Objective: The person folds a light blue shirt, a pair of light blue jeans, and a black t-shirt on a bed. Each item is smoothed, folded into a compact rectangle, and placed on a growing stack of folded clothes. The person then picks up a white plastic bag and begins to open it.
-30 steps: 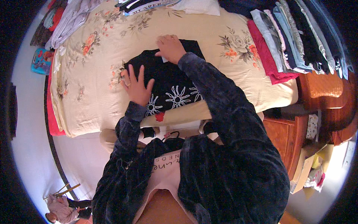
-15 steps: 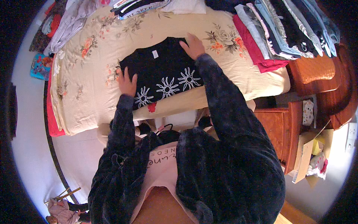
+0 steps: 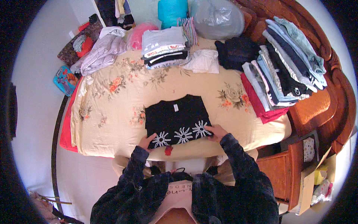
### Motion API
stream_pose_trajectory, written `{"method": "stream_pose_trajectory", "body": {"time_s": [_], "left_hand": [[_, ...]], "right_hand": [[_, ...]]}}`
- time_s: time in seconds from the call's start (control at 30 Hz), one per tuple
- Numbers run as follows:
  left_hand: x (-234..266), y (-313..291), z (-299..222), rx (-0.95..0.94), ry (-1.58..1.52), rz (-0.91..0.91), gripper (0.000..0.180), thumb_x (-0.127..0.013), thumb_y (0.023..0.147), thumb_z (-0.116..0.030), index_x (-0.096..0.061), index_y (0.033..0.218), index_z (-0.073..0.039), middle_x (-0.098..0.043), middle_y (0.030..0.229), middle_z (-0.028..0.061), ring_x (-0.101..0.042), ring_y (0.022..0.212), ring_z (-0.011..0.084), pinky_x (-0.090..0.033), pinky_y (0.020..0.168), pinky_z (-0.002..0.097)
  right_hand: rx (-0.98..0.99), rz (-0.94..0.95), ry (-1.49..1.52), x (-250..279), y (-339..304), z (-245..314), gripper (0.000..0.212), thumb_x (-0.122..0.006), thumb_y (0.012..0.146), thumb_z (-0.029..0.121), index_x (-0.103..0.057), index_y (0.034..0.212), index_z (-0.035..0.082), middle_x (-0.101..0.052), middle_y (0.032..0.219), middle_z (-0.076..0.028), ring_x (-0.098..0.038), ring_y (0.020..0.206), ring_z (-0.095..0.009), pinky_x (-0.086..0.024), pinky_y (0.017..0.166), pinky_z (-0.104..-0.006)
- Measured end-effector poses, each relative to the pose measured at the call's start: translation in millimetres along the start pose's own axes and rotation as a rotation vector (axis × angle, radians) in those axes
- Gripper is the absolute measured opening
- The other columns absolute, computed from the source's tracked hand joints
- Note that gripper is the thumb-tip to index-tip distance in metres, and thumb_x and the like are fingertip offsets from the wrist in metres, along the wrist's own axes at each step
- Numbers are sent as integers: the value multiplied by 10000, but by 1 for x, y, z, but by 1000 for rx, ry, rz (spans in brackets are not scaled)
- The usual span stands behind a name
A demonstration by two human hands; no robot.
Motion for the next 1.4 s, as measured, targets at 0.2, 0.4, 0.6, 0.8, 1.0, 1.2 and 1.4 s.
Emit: {"method": "stream_pose_trajectory", "body": {"time_s": [0.2, 0.4, 0.6, 0.8, 1.0, 1.2, 1.4], "left_hand": [[-11, -88, -101, -1005, 726, 164, 630, -664, 677, 3, -456, 1270, -42, -569, 1078, 95, -545, 958, 159, -432, 874, 285], [-12, 15, -278, -303, -265, 748, 455, -634, 785, -75, -479, 1209, -16, -546, 939, 44, -526, 798, 115, -474, 668, 221], [-65, -21, -542, -1349, 369, 256, 141, -617, 809, -80, -582, 940, -42, -561, 764, 92, -527, 587, 170, -438, 443, 221], [-14, 139, -633, -638, -310, 35, 199, -696, 775, -138, -591, 897, -20, -615, 854, 110, -599, 707, 225, -528, 565, 270], [-80, 297, -547, -823, 141, 26, 163, -604, 839, -108, -594, 967, -6, -587, 949, 119, -555, 856, 197, -508, 700, 290], [45, 332, -485, -452, -401, -31, 188, -574, 851, -58, -581, 1019, 26, -553, 960, 118, -512, 911, 214, -478, 754, 269], [-75, 212, -509, -1615, 1161, -855, 555, -618, 806, -293, -415, 1287, -106, -469, 1243, 222, -468, 1096, 397, -387, 899, 492]], "right_hand": [[83, 203, 155, -44, -32, 82, 152, -621, 850, 189, -563, 917, 65, -569, 755, -23, -544, 605, -144, -474, 498, -258], [232, 292, 149, -79, 14, 271, 128, -590, 867, 160, -553, 907, 45, -566, 749, -47, -545, 603, -154, -495, 535, -274], [617, 378, 43, -131, 38, 497, 156, -576, 880, 166, -565, 938, 22, -580, 802, -59, -567, 663, -144, -514, 554, -255], [869, 330, 1, -154, 165, 568, 185, -591, 878, 170, -556, 932, -3, -549, 798, -74, -524, 655, -149, -477, 511, -239], [1347, -228, -989, -20, 331, 528, 195, -634, 844, 190, -548, 849, 16, -538, 719, -70, -515, 572, -162, -453, 436, -267], [657, -29, 23, -111, 350, 458, 159, -641, 837, 178, -552, 834, 45, -539, 675, -54, -503, 513, -172, -428, 400, -273], [1341, -899, -1150, -100, 261, 494, 355, -538, 877, 322, -527, 1129, 72, -567, 1086, -165, -562, 921, -329, -450, 782, -463]]}}
Point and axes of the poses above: each hand's wrist, its own y-axis towards the middle knuckle, its own x-axis out of the back of the hand, z = x × y, the point moved 8 cm from there along y, towards the middle knuckle
